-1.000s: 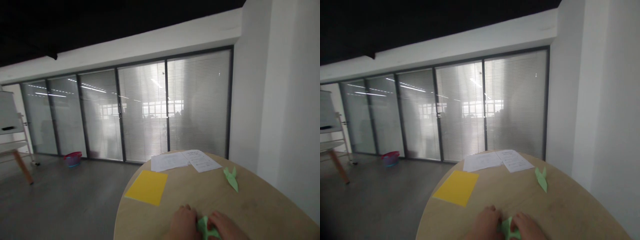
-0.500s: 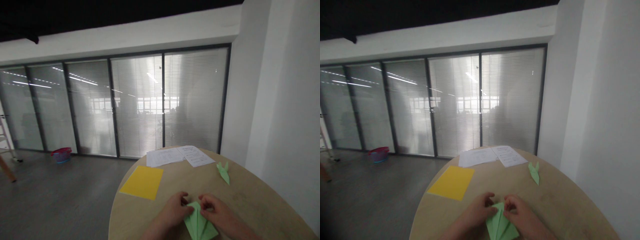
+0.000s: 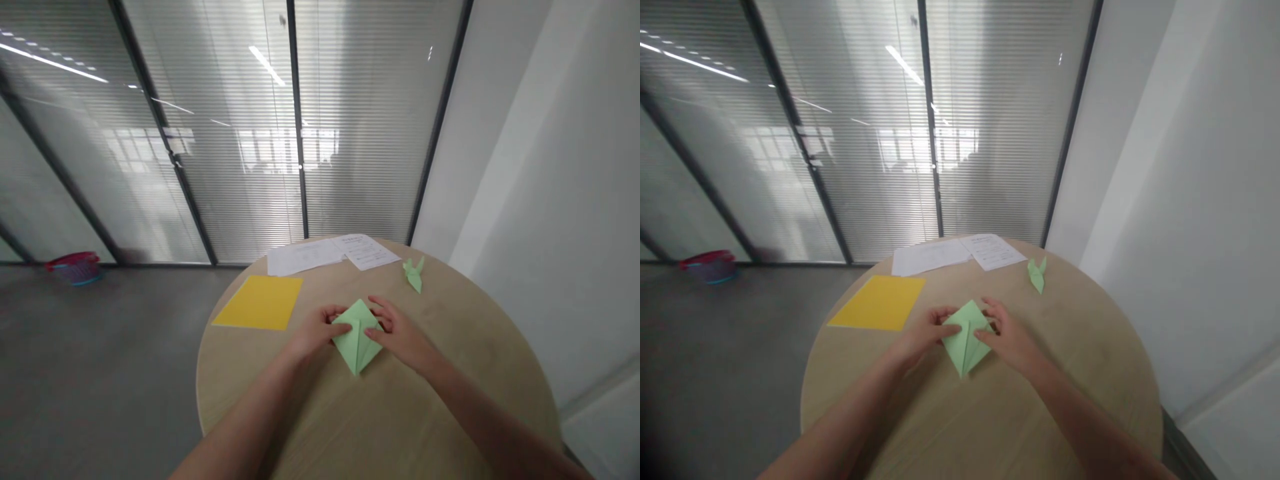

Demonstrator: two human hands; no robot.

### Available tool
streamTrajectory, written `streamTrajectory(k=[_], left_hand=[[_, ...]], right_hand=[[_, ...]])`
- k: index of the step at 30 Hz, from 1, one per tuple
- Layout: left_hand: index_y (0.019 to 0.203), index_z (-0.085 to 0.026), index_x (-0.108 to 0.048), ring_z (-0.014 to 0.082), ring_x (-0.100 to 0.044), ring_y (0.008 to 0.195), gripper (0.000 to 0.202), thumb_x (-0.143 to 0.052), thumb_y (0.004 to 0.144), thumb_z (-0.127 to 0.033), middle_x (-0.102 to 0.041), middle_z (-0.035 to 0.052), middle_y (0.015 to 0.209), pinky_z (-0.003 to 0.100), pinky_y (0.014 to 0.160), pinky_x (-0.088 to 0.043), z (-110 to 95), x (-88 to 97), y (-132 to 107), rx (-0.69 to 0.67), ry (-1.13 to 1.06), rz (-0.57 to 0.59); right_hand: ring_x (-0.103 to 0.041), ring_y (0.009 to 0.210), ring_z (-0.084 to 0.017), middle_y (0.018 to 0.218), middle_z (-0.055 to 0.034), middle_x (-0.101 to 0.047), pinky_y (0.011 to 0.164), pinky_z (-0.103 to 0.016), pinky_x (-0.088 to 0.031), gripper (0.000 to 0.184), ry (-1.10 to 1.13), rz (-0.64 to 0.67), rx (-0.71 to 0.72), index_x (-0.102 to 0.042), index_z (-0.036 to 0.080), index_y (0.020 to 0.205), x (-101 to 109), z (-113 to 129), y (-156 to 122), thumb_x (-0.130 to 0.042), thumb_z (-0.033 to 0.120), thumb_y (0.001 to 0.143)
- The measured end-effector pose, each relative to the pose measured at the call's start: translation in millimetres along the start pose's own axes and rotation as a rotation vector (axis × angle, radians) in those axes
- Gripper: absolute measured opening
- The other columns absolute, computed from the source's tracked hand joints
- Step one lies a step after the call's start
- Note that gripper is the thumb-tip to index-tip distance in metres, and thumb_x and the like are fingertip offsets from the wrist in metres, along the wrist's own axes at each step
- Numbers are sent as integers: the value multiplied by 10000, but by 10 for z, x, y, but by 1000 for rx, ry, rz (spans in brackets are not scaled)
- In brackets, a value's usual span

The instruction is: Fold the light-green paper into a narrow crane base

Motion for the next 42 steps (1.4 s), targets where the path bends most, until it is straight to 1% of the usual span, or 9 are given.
streamTrajectory(k=[2,5,7,12,17,23,27,30,42], left_hand=[[1081,-139,-773,141,-595,663,416,-789,727,-357,-733,42,834,228,586,-393,-16,-9,-14,10,13,-6],[839,-129,-752,131,-556,605,307,-786,763,-425,-677,25,705,230,559,-393,-13,-28,-31,41,48,-25],[746,-136,-713,128,-531,579,354,-766,797,-481,-625,12,630,229,540,-392,-12,-40,-41,58,72,-43],[679,-154,-655,130,-522,544,427,-715,840,-545,-570,-3,575,232,514,-417,-34,-82,-48,77,121,-63],[662,-170,-646,128,-510,517,428,-672,844,-557,-552,-13,565,235,502,-417,-66,-128,-43,62,160,-70],[648,-160,-680,105,-449,530,344,-709,819,-458,-542,-22,564,210,491,-321,-108,-164,-61,15,180,-85],[779,-152,-726,127,-529,569,309,-696,826,-456,-616,9,638,226,525,-409,-93,-165,-61,27,118,-64],[776,-152,-705,135,-552,585,299,-717,790,-451,-622,18,656,241,549,-451,-74,-154,-58,38,74,-57],[689,-160,-659,113,-501,551,236,-663,821,-355,-542,-22,608,234,551,-416,-64,-170,-66,12,15,-105]], right_hand=[[-730,903,-239,1148,-125,-766,743,-357,-566,681,69,59,-86,-592,200,1358,-39,-23,-39,-770,545,798],[-717,782,-225,959,-100,-795,652,-316,-529,517,82,86,-152,-729,166,1106,-73,3,-99,-735,595,819],[-700,731,-209,897,-84,-791,618,-298,-503,459,72,62,-160,-752,169,1007,-75,30,-124,-738,588,819],[-639,630,-173,779,-52,-756,543,-264,-429,393,51,13,-181,-757,172,911,-54,56,-151,-738,556,829],[-657,646,-191,787,-57,-764,575,-286,-468,407,62,12,-180,-770,173,910,-49,54,-145,-751,565,802],[-713,725,-241,863,-95,-796,665,-344,-533,338,81,24,-196,-792,180,870,-50,32,-139,-790,504,772],[-710,724,-234,890,-89,-799,675,-349,-538,337,107,-7,-193,-783,190,910,-23,20,-142,-757,506,796],[-702,721,-230,880,-80,-793,667,-345,-534,329,109,-13,-185,-776,195,913,-25,23,-145,-752,501,798],[-675,753,-227,870,-65,-761,696,-345,-528,255,47,-23,-134,-756,196,918,-43,-1,-150,-701,432,839]])
Point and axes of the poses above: each hand's wrist, its own y-axis towards the middle knuckle, its own x-axis out of the back of the hand, z = x × y, the point moved 4 cm from there along y, towards the middle knuckle
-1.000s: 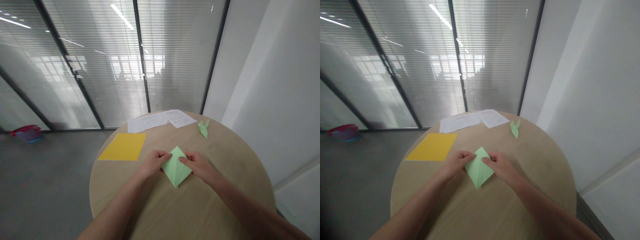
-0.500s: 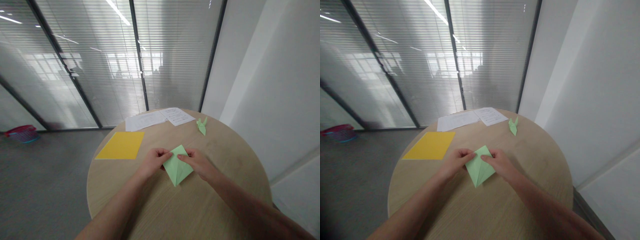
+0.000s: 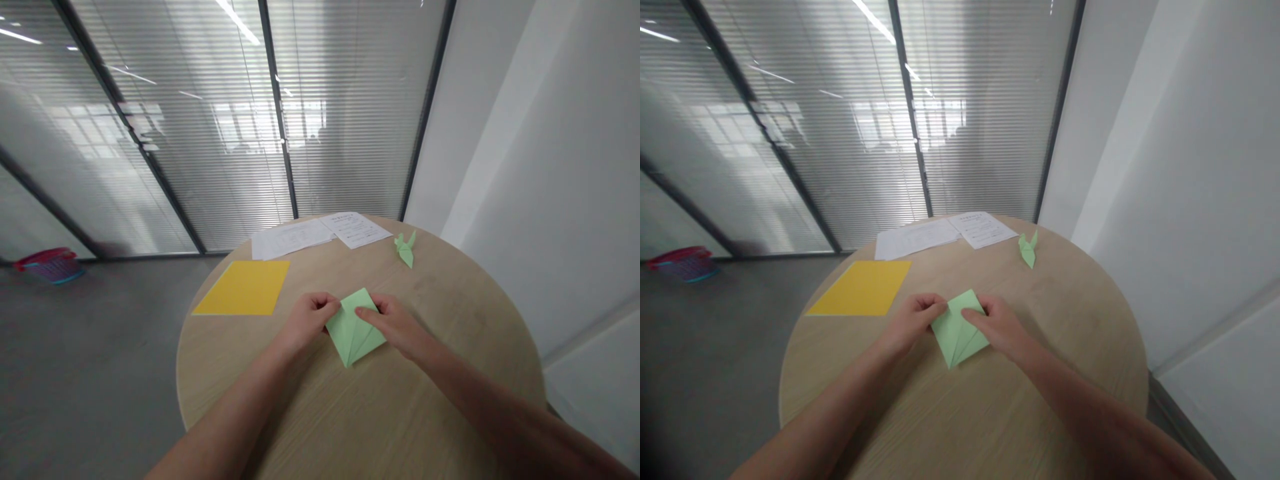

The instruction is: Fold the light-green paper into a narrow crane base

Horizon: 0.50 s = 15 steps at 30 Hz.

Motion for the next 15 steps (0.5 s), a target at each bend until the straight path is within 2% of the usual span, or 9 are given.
streamTrajectory(k=[3,8,12,15], left_hand=[[675,-158,-653,101,-486,550,234,-694,816,-340,-524,-32,596,218,547,-401,1,5,-3,-14,-18,-22],[844,-151,-703,154,-605,662,316,-735,801,-462,-653,25,756,264,600,-512,13,-24,-19,19,-123,-22],[797,-145,-677,161,-611,657,361,-810,698,-465,-656,37,734,281,622,-524,68,-64,3,59,-205,-26],[760,-159,-648,148,-594,633,348,-825,676,-447,-638,21,699,260,609,-497,110,-76,20,70,-248,-60]], right_hand=[[-671,739,-224,858,-61,-760,682,-338,-527,250,-1,-4,8,-755,200,918,0,16,-1,-702,430,835],[-677,762,-226,913,-67,-770,693,-339,-530,258,-5,-58,42,-748,204,931,34,91,-18,-689,441,846],[-683,756,-230,905,-76,-770,682,-340,-534,293,-31,-75,70,-748,188,964,40,121,-24,-683,448,845],[-685,749,-225,886,-71,-767,671,-330,-536,287,-47,-76,86,-747,190,959,20,114,-21,-674,443,845]])
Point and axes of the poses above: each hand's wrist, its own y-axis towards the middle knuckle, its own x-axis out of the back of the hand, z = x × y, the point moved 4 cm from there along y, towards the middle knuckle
